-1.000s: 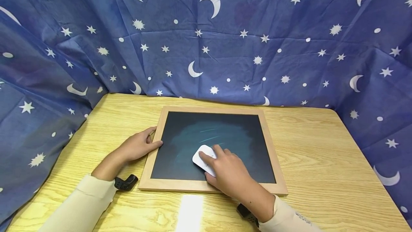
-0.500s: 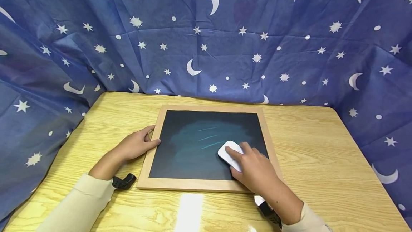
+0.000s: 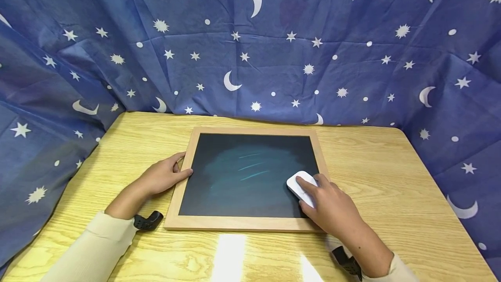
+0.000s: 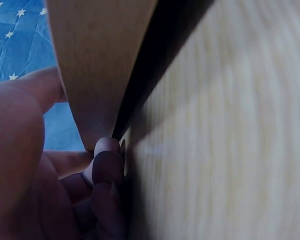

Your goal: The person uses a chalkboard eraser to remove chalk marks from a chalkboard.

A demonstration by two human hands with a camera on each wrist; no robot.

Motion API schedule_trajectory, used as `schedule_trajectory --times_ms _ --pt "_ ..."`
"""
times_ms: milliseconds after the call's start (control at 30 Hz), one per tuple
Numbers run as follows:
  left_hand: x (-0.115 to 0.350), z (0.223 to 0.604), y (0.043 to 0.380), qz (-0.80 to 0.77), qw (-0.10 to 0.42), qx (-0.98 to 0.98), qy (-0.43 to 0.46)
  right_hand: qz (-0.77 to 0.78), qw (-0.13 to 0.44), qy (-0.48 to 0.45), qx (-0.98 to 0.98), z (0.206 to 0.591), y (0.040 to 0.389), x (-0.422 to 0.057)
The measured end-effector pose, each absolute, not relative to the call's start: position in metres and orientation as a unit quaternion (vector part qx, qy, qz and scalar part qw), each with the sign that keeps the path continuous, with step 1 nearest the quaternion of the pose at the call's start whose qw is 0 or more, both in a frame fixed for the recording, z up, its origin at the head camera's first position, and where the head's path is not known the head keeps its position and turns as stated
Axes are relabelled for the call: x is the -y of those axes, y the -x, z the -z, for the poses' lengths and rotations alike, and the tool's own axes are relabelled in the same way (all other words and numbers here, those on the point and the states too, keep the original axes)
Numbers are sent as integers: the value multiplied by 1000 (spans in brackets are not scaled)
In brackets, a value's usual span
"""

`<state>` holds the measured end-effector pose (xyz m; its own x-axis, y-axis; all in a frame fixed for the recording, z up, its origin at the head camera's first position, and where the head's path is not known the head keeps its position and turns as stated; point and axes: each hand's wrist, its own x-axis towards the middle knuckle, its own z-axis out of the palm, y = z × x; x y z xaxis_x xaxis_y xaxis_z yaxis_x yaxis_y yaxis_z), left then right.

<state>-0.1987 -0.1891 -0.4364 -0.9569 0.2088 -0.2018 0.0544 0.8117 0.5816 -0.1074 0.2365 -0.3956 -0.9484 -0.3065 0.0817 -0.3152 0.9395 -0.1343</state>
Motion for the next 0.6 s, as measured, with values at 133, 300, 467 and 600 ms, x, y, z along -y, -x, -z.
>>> schedule_trajectory --times_ms 133,300,467,600 --pt "189 437 198 -296 129 -944 -71 -73 32 -156 984 396 108 -235" --pt "190 436 199 -292 127 -945 -71 -69 35 -157 985 395 107 -233" --pt "189 435 199 -286 127 -947 -70 -69 45 -159 984 394 106 -230" --pt "189 435 199 -283 127 -948 -70 -71 49 -164 983 395 106 -224"
